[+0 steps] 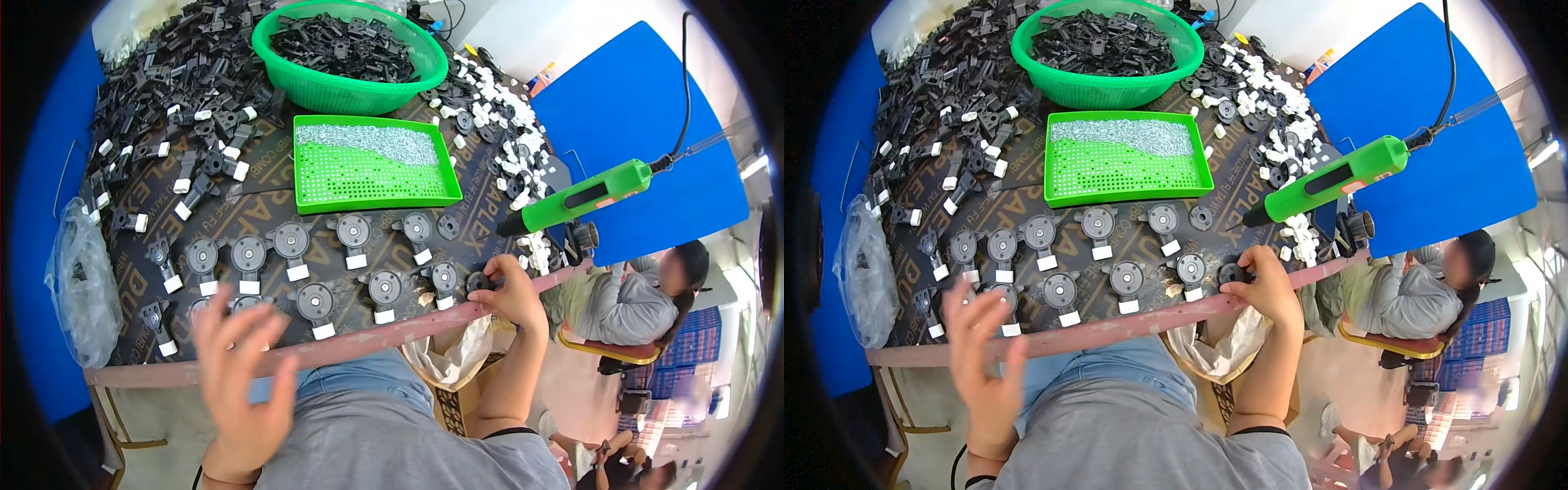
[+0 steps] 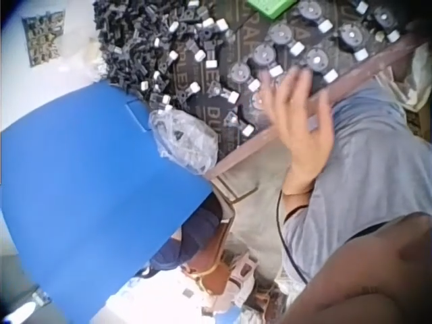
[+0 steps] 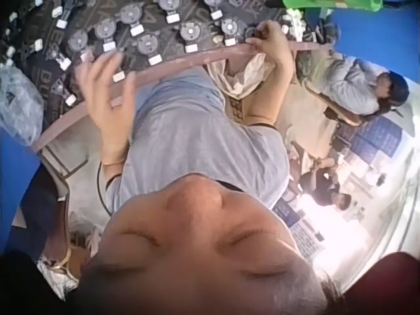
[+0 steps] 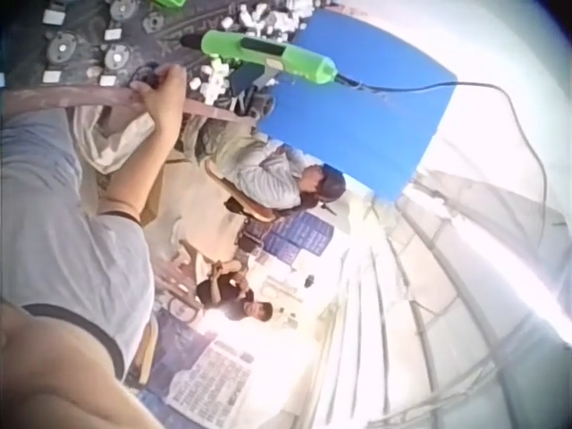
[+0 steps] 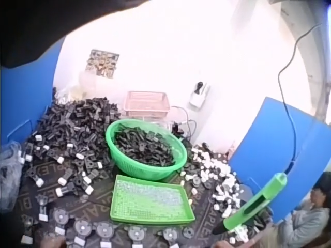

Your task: The person assembles small plastic components and metal screws into black bases and white parts at a factory workbench, using an electric screwdriver and their hands.

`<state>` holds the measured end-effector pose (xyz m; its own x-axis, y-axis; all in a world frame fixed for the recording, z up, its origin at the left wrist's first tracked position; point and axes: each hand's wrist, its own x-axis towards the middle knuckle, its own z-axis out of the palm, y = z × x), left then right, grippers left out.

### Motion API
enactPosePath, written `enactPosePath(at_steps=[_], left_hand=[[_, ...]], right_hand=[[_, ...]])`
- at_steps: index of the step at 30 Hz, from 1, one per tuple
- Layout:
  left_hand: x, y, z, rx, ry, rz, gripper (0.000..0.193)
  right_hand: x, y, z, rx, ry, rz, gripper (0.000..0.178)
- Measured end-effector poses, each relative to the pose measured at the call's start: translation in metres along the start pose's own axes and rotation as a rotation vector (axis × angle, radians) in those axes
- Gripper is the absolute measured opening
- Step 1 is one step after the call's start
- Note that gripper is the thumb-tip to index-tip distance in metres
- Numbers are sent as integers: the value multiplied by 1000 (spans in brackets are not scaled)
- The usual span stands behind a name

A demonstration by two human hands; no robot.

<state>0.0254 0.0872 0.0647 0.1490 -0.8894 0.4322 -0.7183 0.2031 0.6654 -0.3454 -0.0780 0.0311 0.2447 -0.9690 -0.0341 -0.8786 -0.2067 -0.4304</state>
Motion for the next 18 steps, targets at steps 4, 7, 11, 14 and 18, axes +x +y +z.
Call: enactPosePath(at_steps=[4,7,11,14,18], left_hand=[[6,36,48,-616,-344,-18,43],[18,60,93,-862,-448,-115,45],[17,62,123,-1051,-686,-275,32],[14,60,119,-1045,-737,-311,18],[15,53,81,-903,-830,-192,17]], right_hand=[[-12,-16,-14,674,-157,268,36],[-41,-29,-29,840,-180,44,29],[-49,-56,-48,846,-316,-179,19],[-34,-17,-43,819,-177,-306,10],[30,29,2,479,219,12,30]])
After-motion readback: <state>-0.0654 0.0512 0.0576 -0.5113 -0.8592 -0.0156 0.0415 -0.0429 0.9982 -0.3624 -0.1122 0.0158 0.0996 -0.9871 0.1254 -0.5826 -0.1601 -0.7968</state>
